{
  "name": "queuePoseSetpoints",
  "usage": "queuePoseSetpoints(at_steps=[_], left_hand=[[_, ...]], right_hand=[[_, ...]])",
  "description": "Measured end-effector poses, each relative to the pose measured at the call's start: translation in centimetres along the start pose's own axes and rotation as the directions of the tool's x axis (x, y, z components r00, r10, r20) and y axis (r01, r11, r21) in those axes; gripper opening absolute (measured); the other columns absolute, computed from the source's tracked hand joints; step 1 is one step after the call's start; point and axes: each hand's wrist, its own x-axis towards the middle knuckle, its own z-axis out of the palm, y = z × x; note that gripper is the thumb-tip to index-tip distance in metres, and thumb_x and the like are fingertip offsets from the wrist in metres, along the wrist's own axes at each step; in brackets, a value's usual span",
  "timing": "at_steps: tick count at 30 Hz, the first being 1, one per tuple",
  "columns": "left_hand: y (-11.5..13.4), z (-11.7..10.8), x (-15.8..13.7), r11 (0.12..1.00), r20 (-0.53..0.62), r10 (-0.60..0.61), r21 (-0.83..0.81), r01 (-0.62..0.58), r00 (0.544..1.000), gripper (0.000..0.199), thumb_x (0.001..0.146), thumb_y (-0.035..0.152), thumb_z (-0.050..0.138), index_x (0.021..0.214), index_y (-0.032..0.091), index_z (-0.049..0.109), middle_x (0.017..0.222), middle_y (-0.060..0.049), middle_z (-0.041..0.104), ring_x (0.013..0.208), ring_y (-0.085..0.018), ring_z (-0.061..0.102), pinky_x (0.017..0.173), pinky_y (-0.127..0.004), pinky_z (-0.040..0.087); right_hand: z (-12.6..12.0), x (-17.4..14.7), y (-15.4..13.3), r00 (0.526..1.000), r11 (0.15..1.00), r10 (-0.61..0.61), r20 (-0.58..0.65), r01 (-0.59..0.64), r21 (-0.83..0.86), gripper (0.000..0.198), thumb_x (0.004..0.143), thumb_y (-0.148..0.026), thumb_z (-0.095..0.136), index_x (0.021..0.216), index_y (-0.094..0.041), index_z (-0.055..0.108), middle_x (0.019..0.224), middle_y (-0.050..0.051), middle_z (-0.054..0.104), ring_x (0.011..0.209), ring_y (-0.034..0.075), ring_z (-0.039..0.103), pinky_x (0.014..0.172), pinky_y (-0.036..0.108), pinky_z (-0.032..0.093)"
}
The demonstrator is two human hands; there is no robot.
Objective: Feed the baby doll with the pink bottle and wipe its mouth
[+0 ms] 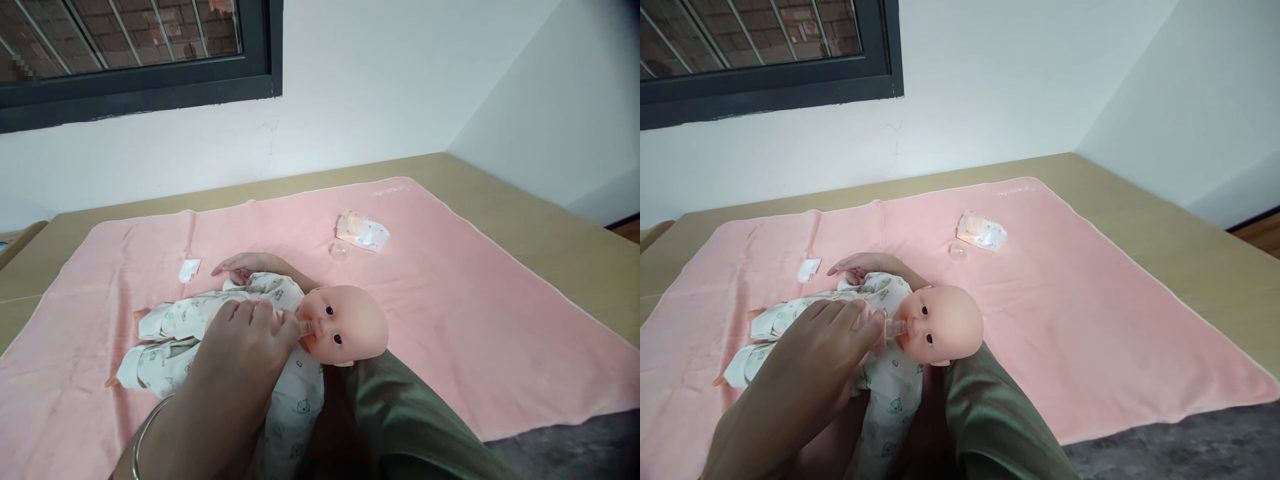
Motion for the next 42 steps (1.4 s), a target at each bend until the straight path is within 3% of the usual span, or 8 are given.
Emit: queuePoseSetpoints(at_steps=[4,7,23,31,42], left_hand=[[-0.2,0.2,-0.1,1.000,-0.011,0.012,0.006,-0.012,1.000,0.033,0.103,0.000,0.050,0.116,0.017,0.076,0.092,-0.009,0.074,0.077,-0.030,0.072,0.071,-0.044,0.059],[-0.3,0.2,-0.2,1.000,-0.001,0.017,0.009,-0.017,1.000,0.033,0.102,-0.001,0.049,0.114,0.017,0.075,0.092,-0.008,0.074,0.077,-0.030,0.072,0.071,-0.043,0.059],[-0.1,0.1,-0.1,1.000,-0.075,0.007,0.003,-0.007,0.997,0.041,0.093,-0.006,0.050,0.118,0.018,0.071,0.095,-0.008,0.075,0.081,-0.030,0.072,0.075,-0.042,0.059],[-0.1,0.1,-0.3,1.000,-0.060,0.006,0.015,-0.005,0.998,0.046,0.090,-0.009,0.051,0.121,0.018,0.073,0.097,-0.010,0.076,0.086,-0.030,0.074,0.079,-0.043,0.063],[0.3,0.1,-0.2,0.999,-0.078,-0.009,0.040,0.012,0.997,0.047,0.094,-0.008,0.051,0.127,0.019,0.071,0.099,-0.009,0.077,0.094,-0.029,0.078,0.086,-0.043,0.065]], right_hand=[[-0.3,0.3,0.6,0.999,0.986,0.006,0.043,-0.013,0.169,0.044,0.119,-0.032,0.054,0.153,-0.006,0.068,0.080,0.000,0.057,0.071,0.011,0.050,0.067,0.023,0.044],[-0.3,0.4,0.8,0.999,0.979,-0.020,0.050,0.009,0.203,0.044,0.119,-0.032,0.058,0.153,-0.007,0.068,0.079,0.000,0.057,0.072,0.010,0.050,0.066,0.022,0.043],[-0.2,0.4,0.0,0.999,0.995,0.023,0.048,-0.027,0.092,0.046,0.122,-0.028,0.046,0.157,-0.003,0.063,0.076,-0.001,0.059,0.068,0.011,0.050,0.064,0.023,0.042],[0.0,-0.1,-0.6,0.999,0.998,0.037,0.031,-0.038,0.059,0.046,0.122,-0.026,0.045,0.159,-0.005,0.065,0.078,0.000,0.059,0.071,0.012,0.052,0.067,0.024,0.043],[0.0,-0.3,-0.1,0.999,0.988,0.029,0.033,-0.034,0.153,0.045,0.120,-0.028,0.051,0.157,-0.008,0.066,0.081,0.000,0.056,0.072,0.010,0.048,0.069,0.023,0.045]])
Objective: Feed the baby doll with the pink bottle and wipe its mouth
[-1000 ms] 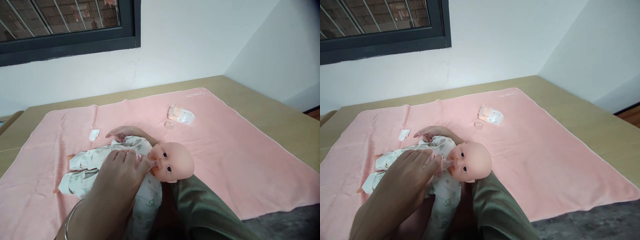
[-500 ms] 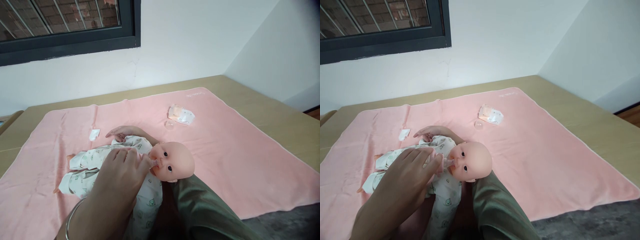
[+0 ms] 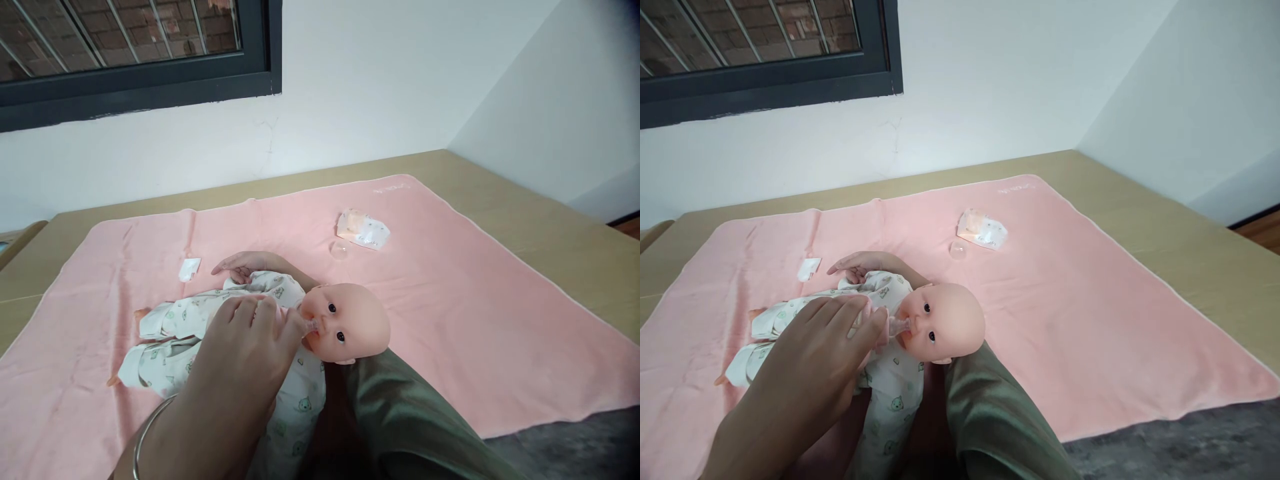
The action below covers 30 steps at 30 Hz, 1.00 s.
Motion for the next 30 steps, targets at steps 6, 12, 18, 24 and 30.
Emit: queuePoseSetpoints(at_steps=[6,12,18,24,30], left_hand=[[0.1,0.0,0.0,1.000,0.002,0.018,-0.013,-0.018,1.000,0.046,0.095,-0.007,0.051,0.128,0.018,0.070,0.100,-0.010,0.078,0.093,-0.030,0.078,0.083,-0.044,0.066],[0.1,0.0,-0.1,0.999,-0.008,0.024,-0.026,-0.024,1.000,0.049,0.094,-0.010,0.048,0.129,0.015,0.071,0.101,-0.012,0.078,0.095,-0.032,0.079,0.086,-0.046,0.067],[-0.1,0.2,0.2,0.999,0.009,0.014,-0.041,-0.013,1.000,0.048,0.090,-0.010,0.049,0.121,0.018,0.073,0.100,-0.010,0.078,0.092,-0.030,0.078,0.085,-0.045,0.067],[0.1,0.1,0.1,0.999,0.010,-0.015,-0.048,0.015,1.000,0.046,0.092,-0.010,0.048,0.119,0.017,0.074,0.099,-0.011,0.078,0.094,-0.032,0.080,0.083,-0.046,0.067],[0.4,0.1,0.2,0.999,0.015,-0.031,-0.032,0.032,0.999,0.048,0.091,-0.010,0.050,0.123,0.016,0.075,0.102,-0.012,0.080,0.096,-0.033,0.080,0.083,-0.048,0.068]], right_hand=[[0.2,-0.2,0.2,0.999,0.997,-0.030,-0.022,0.032,0.076,0.037,0.114,-0.038,0.064,0.140,-0.015,0.076,0.084,0.001,0.057,0.073,0.012,0.050,0.068,0.023,0.046],[-0.1,0.1,0.5,0.999,0.997,-0.046,-0.015,0.047,0.056,0.039,0.113,-0.041,0.064,0.140,-0.015,0.077,0.085,0.001,0.057,0.074,0.013,0.048,0.069,0.023,0.045],[0.0,0.1,0.6,0.999,0.997,-0.033,-0.024,0.035,0.068,0.037,0.113,-0.040,0.064,0.138,-0.016,0.077,0.085,0.001,0.057,0.074,0.012,0.049,0.069,0.023,0.045],[1.0,-1.0,-0.6,0.997,0.999,-0.021,-0.071,0.023,0.037,0.037,0.117,-0.031,0.059,0.144,-0.013,0.075,0.082,0.000,0.056,0.074,0.012,0.050,0.069,0.022,0.045],[1.0,-0.9,-0.8,0.997,0.999,-0.024,-0.068,0.027,0.038,0.039,0.118,-0.030,0.057,0.148,-0.010,0.073,0.081,0.000,0.056,0.075,0.011,0.049,0.070,0.022,0.046]])
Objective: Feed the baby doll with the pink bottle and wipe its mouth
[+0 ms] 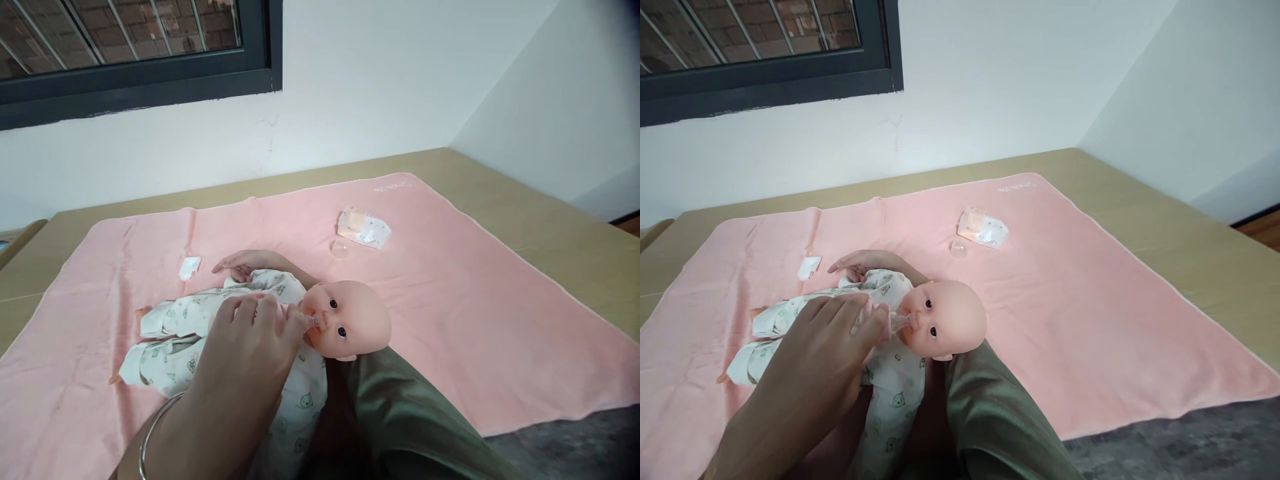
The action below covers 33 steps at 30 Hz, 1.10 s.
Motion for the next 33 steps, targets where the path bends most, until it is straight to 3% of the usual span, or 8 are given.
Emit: queuePoseSetpoints(at_steps=[23,27,33], left_hand=[[0.0,0.3,0.1,1.000,-0.009,0.004,0.015,-0.003,1.000,0.049,0.091,-0.010,0.052,0.126,0.016,0.074,0.107,-0.012,0.079,0.097,-0.033,0.078,0.087,-0.049,0.066],[0.0,0.3,0.2,1.000,-0.022,0.005,-0.001,-0.005,1.000,0.045,0.091,-0.009,0.052,0.119,0.017,0.075,0.100,-0.010,0.077,0.092,-0.032,0.077,0.084,-0.047,0.066],[0.0,0.0,0.2,1.000,0.001,-0.003,-0.004,0.003,1.000,0.039,0.094,-0.006,0.054,0.118,0.016,0.075,0.098,-0.010,0.076,0.089,-0.031,0.076,0.080,-0.045,0.065]], right_hand=[[-0.5,0.4,0.7,0.998,1.000,-0.016,0.065,0.017,-0.009,0.041,0.118,-0.026,0.053,0.151,-0.012,0.071,0.081,0.000,0.055,0.074,0.012,0.048,0.070,0.022,0.044],[-0.3,0.4,0.5,0.998,0.998,0.012,0.066,-0.016,0.061,0.040,0.117,-0.030,0.057,0.149,-0.011,0.070,0.079,0.000,0.053,0.072,0.012,0.048,0.068,0.022,0.046],[-0.5,0.9,0.4,0.997,0.999,0.037,0.073,-0.039,0.026,0.042,0.120,-0.028,0.052,0.153,-0.007,0.067,0.076,-0.001,0.056,0.069,0.012,0.048,0.065,0.023,0.045]])
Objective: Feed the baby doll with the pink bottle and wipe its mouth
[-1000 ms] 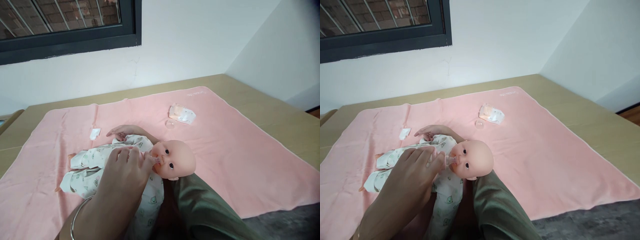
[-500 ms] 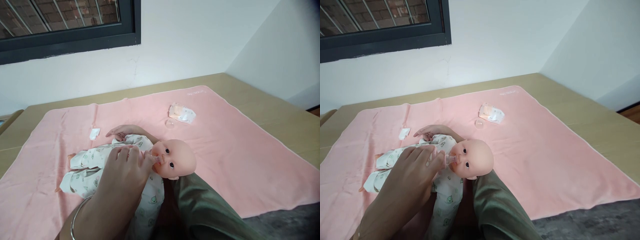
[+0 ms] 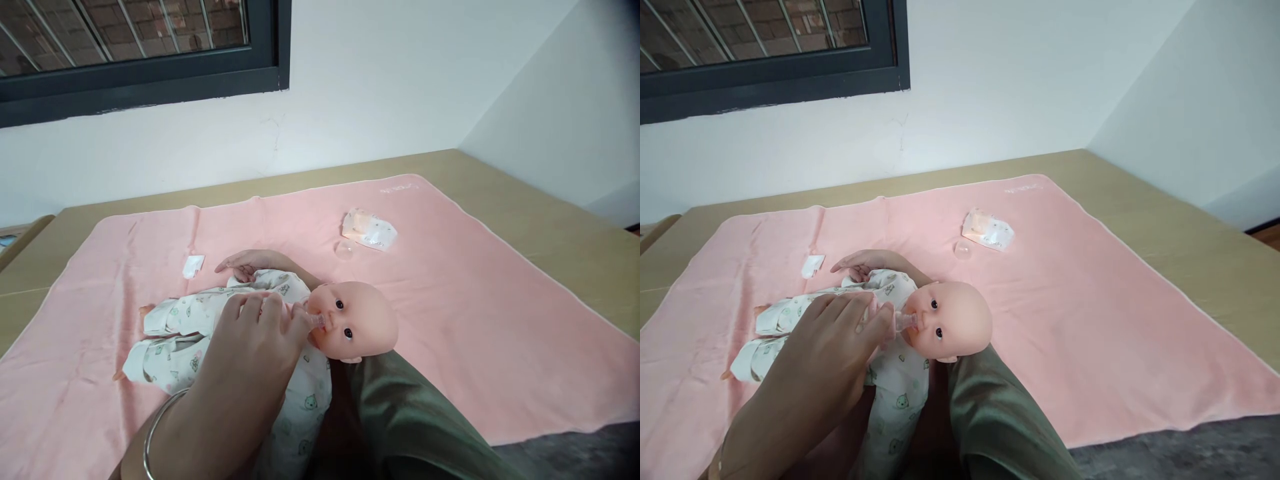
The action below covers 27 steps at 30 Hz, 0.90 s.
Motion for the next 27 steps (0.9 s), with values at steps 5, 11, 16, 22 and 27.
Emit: queuePoseSetpoints(at_steps=[5,11,16,22,27], left_hand=[[-0.1,0.0,-0.2,1.000,-0.003,-0.004,-0.022,0.004,1.000,0.043,0.093,-0.006,0.052,0.122,0.015,0.075,0.100,-0.011,0.078,0.087,-0.032,0.076,0.078,-0.047,0.064],[-0.1,0.1,-0.1,1.000,-0.026,0.010,0.014,-0.010,1.000,0.034,0.095,-0.003,0.055,0.116,0.016,0.074,0.101,-0.013,0.079,0.087,-0.033,0.076,0.078,-0.047,0.064],[-0.1,0.1,-0.2,0.999,-0.047,0.014,0.033,-0.013,0.999,0.034,0.096,-0.002,0.054,0.115,0.018,0.074,0.102,-0.013,0.081,0.085,-0.032,0.076,0.079,-0.046,0.064],[-0.3,-0.1,-0.5,0.999,-0.043,0.014,0.029,-0.013,0.999,0.033,0.097,-0.003,0.053,0.114,0.018,0.074,0.102,-0.013,0.081,0.087,-0.031,0.076,0.079,-0.045,0.064],[-0.7,0.0,-0.5,1.000,-0.039,0.010,0.011,-0.010,0.999,0.034,0.095,-0.003,0.056,0.117,0.017,0.074,0.103,-0.012,0.080,0.088,-0.030,0.076,0.078,-0.044,0.063]], right_hand=[[0.0,0.1,-0.2,1.000,1.000,0.021,0.011,-0.021,-0.018,0.045,0.122,-0.025,0.045,0.158,-0.005,0.062,0.073,-0.001,0.055,0.067,0.012,0.048,0.064,0.024,0.043],[0.3,-0.2,-0.6,1.000,0.998,0.002,0.001,-0.002,-0.061,0.045,0.122,-0.022,0.043,0.158,-0.003,0.062,0.072,-0.002,0.054,0.066,0.012,0.046,0.065,0.025,0.043],[0.4,-0.3,-0.6,1.000,0.995,0.013,-0.004,-0.013,-0.097,0.046,0.123,-0.020,0.040,0.160,-0.003,0.061,0.073,-0.002,0.054,0.066,0.012,0.046,0.063,0.024,0.041],[-0.6,0.5,0.2,1.000,0.996,-0.023,0.020,0.025,-0.087,0.041,0.120,-0.028,0.048,0.151,-0.009,0.067,0.076,0.000,0.056,0.067,0.013,0.048,0.064,0.025,0.042],[-1.4,1.0,1.0,0.999,0.992,-0.031,0.040,0.036,-0.124,0.046,0.116,-0.041,0.056,0.152,-0.015,0.069,0.079,0.002,0.058,0.071,0.014,0.050,0.066,0.026,0.043]])
